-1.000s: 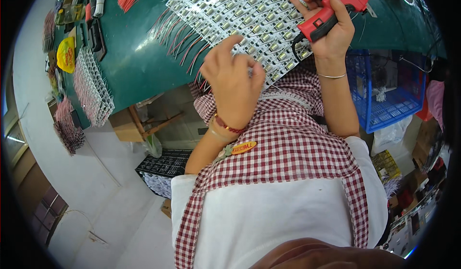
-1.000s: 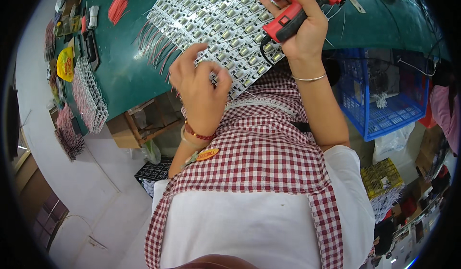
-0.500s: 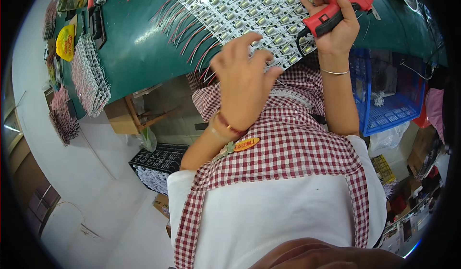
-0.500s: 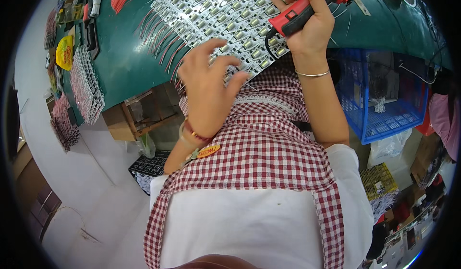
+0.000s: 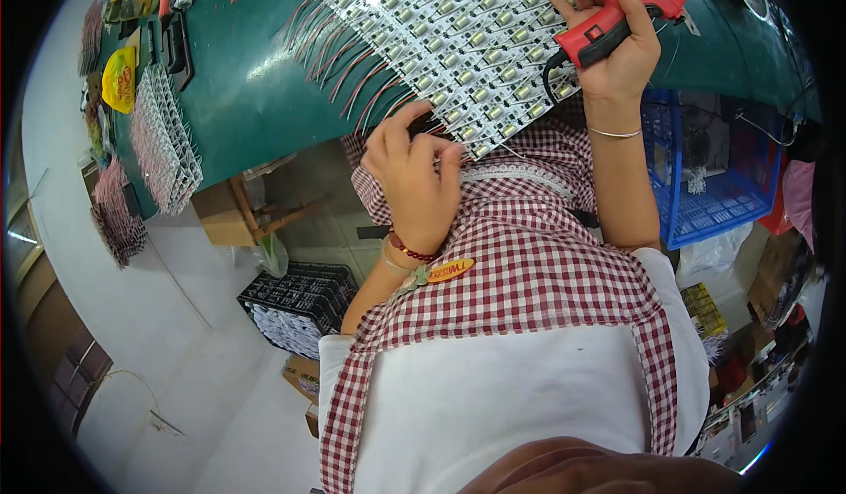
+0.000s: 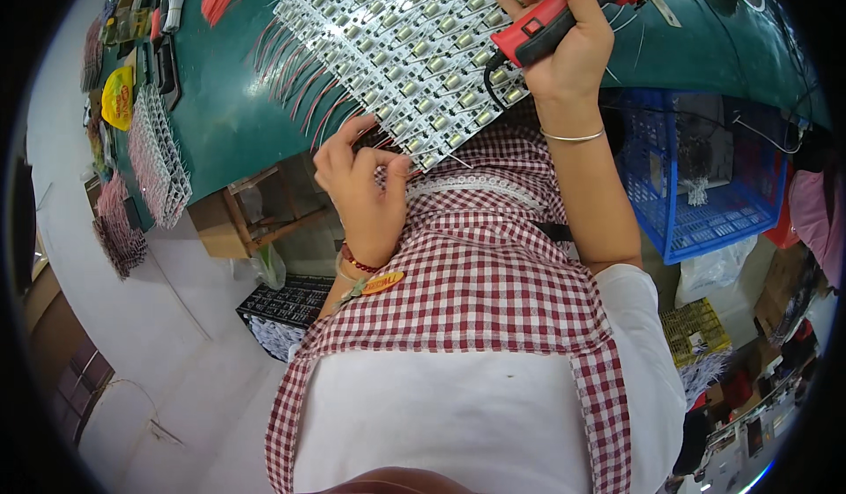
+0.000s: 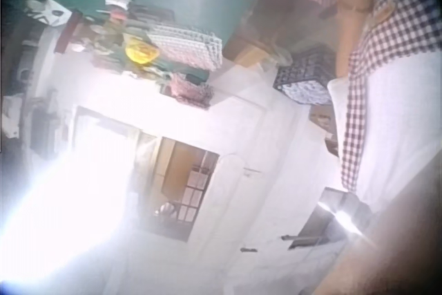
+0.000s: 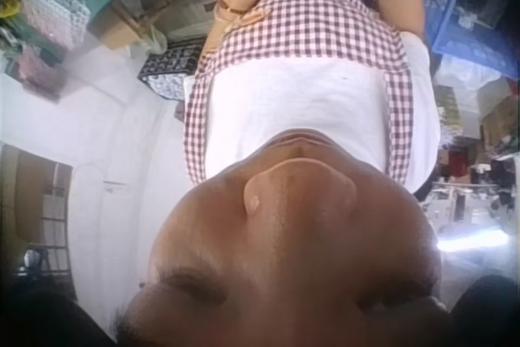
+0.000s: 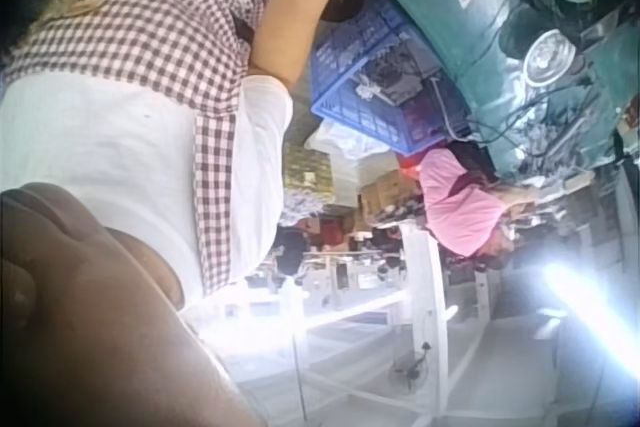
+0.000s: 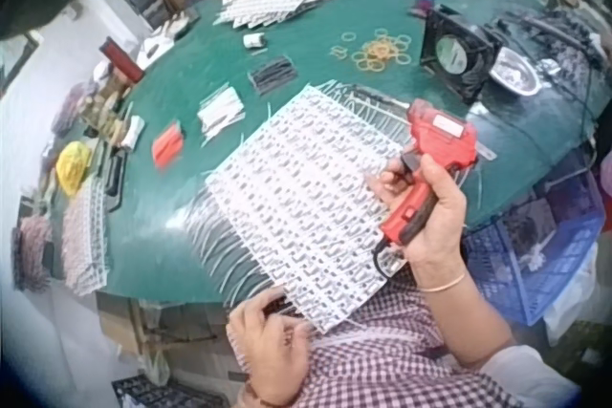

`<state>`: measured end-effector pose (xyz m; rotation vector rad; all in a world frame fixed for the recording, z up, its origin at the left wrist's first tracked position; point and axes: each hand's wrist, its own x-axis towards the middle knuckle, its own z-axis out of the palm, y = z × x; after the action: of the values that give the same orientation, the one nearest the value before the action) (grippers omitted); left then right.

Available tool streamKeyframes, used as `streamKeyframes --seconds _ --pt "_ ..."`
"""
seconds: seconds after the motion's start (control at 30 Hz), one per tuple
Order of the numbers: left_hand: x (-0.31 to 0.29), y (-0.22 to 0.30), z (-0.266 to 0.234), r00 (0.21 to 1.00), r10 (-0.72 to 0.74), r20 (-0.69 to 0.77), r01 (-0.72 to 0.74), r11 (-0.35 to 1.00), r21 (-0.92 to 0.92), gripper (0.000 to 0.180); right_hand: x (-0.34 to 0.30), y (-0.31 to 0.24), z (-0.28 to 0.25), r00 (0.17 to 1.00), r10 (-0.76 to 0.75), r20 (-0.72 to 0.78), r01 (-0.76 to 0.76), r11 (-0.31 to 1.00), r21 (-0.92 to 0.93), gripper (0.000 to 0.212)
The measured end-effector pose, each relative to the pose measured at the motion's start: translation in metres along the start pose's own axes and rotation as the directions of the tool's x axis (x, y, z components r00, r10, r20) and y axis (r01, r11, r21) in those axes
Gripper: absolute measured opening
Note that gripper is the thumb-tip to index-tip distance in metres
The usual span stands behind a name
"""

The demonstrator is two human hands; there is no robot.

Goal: The person solders connections onto an LED circuit board using a soldering gun and then adjusts the tip of the soldering tool using pliers.

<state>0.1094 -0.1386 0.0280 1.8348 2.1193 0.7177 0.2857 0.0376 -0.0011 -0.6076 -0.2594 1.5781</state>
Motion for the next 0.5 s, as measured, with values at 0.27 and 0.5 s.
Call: streamKeyframes --seconds 0.27,0.5 --pt "0.016 0.021 0.007 0.913 0.391 0.118 -0.386 0.92 -0.068 0.006 0.006 -0.001 -0.005 0.999 0.011 0.043 -0.012 1.0 0.025 0.023" --pt "0.012 -0.01 0.019 0.849 0.507 0.151 -0.508 0.861 -0.034 0.002 0.002 0.003 -0.014 0.976 0.006 0.216 -0.018 0.998 0.056 0.024"
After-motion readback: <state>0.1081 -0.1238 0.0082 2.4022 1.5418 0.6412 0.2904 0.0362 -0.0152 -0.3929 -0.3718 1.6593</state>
